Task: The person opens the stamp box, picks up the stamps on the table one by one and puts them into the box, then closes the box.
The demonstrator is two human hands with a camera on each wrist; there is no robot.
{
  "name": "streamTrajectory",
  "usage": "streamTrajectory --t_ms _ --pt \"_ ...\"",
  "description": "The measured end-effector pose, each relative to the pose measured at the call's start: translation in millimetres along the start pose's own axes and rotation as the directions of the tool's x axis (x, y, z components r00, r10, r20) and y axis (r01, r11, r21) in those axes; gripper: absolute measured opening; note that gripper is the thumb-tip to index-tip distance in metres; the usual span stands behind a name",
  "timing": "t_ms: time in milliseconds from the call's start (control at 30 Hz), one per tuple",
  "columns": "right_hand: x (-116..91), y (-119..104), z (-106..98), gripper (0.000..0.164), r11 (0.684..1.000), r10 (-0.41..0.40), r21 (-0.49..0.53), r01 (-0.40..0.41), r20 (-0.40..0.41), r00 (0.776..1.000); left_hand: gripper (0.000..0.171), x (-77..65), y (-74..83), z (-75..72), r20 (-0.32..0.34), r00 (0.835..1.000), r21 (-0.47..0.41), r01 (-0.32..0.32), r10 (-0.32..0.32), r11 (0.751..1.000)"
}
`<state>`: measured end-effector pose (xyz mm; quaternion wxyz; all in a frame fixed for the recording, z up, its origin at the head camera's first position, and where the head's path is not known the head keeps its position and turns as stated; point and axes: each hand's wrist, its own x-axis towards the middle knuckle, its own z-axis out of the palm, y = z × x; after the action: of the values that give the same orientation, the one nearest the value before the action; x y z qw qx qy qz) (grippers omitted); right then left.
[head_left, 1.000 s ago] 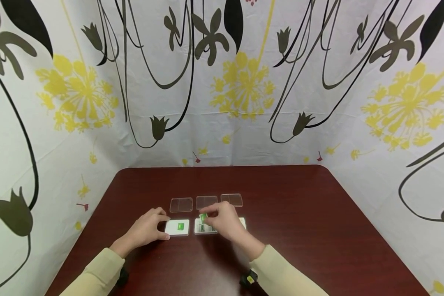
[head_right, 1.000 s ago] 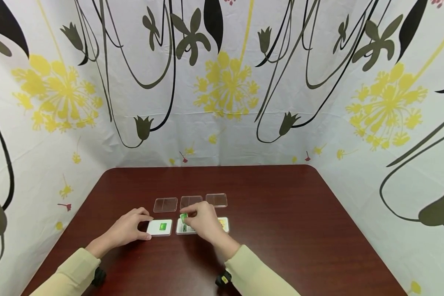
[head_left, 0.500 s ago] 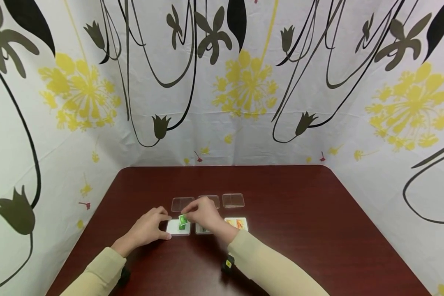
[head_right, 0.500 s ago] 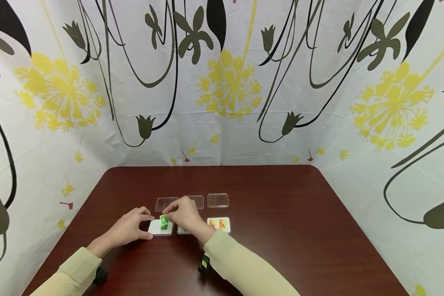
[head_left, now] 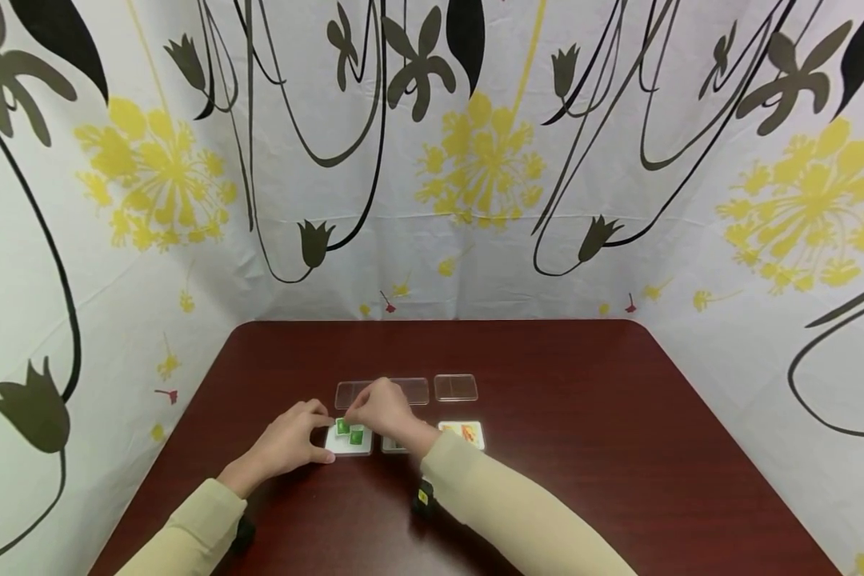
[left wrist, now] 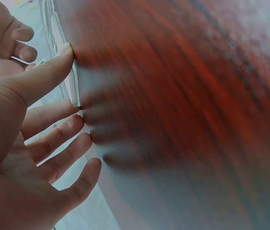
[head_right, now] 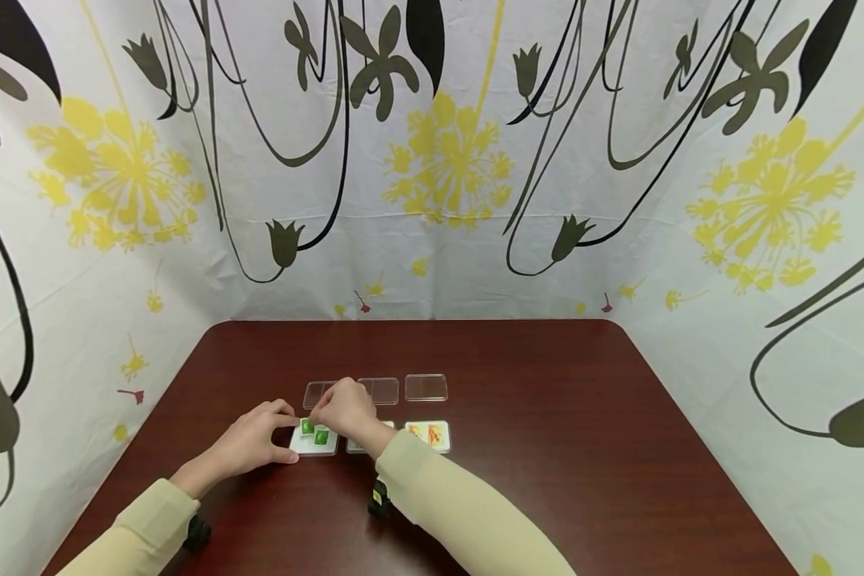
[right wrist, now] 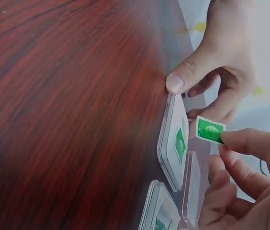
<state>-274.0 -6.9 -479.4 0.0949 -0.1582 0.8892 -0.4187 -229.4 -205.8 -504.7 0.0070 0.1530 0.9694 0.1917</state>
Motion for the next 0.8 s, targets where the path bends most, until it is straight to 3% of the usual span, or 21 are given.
streamTrajectory --t_ms 333,800 --pt "3.2 -5.1 15.7 0.022 0.981 0.119 -0.148 -0.123 -0.039 0.992 0.057 0.0 -0.6 -0.2 0.000 1.000 -0.013 -0.005 0.005 1.000" --pt "2.7 -2.8 26.0 0.032 0.949 0.004 -0.313 -0.030 -0.084 0.996 0.055 0.9 -1.0 0.0 -0.002 1.000 -0.016 -0.013 0.013 1.000"
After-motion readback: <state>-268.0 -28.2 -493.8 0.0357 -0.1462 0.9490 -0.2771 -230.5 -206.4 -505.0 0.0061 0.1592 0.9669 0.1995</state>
